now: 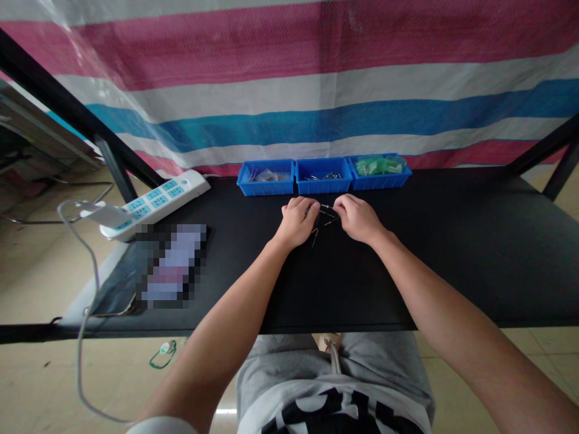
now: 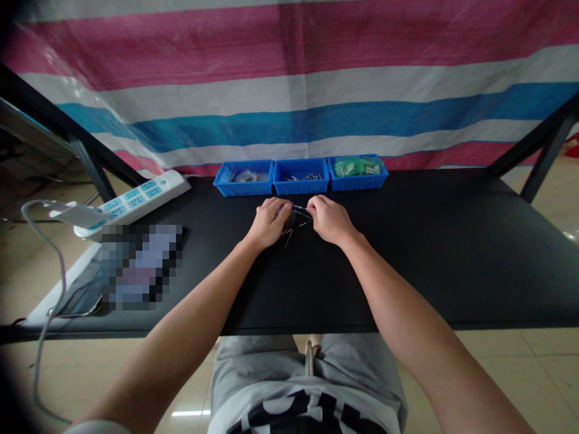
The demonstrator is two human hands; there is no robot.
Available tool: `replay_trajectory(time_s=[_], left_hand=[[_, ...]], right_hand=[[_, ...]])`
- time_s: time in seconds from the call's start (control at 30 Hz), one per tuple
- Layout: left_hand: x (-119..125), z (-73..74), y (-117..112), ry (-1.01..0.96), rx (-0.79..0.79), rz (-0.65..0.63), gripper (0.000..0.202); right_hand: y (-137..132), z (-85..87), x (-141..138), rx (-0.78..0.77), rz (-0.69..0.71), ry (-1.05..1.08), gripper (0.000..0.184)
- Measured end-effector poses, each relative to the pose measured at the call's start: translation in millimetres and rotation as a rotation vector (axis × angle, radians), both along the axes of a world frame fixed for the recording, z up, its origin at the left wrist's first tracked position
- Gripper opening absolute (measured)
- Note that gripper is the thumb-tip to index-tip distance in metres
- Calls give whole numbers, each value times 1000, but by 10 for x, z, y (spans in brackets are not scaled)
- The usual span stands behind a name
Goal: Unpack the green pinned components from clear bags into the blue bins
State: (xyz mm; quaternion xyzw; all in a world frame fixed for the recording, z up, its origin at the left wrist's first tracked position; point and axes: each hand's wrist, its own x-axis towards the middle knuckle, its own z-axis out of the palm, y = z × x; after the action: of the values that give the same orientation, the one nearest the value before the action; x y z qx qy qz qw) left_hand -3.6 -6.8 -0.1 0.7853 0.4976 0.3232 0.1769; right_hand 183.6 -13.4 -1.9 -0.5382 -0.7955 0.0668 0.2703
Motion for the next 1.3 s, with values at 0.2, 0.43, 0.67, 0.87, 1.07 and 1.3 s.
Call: replay_trajectory(time_s=[0.2,0.43,0.67,0.87,1.07,1.3], left_hand=[[-13,5,-8,4,88,-105,38],[-23,-6,11,-42,148,-120,30],[-24,-17,6,-122,156,-136,22],[-15,-5,0,-80,99,-120,40],[-2,-19,17,2,82,-62,25],[-7,-24,24,-2,79,-51,16]], right_hand=[[-45,-7,-59,44,97,58,14],[-40,-12,-70,64,75,252,20],[-101,54,-83,72,113,357,30],[-105,50,-103,117,116,419,24],[-98,-13,-122,37,127,602,14],[-95,-3,-89,-108,152,771,13]])
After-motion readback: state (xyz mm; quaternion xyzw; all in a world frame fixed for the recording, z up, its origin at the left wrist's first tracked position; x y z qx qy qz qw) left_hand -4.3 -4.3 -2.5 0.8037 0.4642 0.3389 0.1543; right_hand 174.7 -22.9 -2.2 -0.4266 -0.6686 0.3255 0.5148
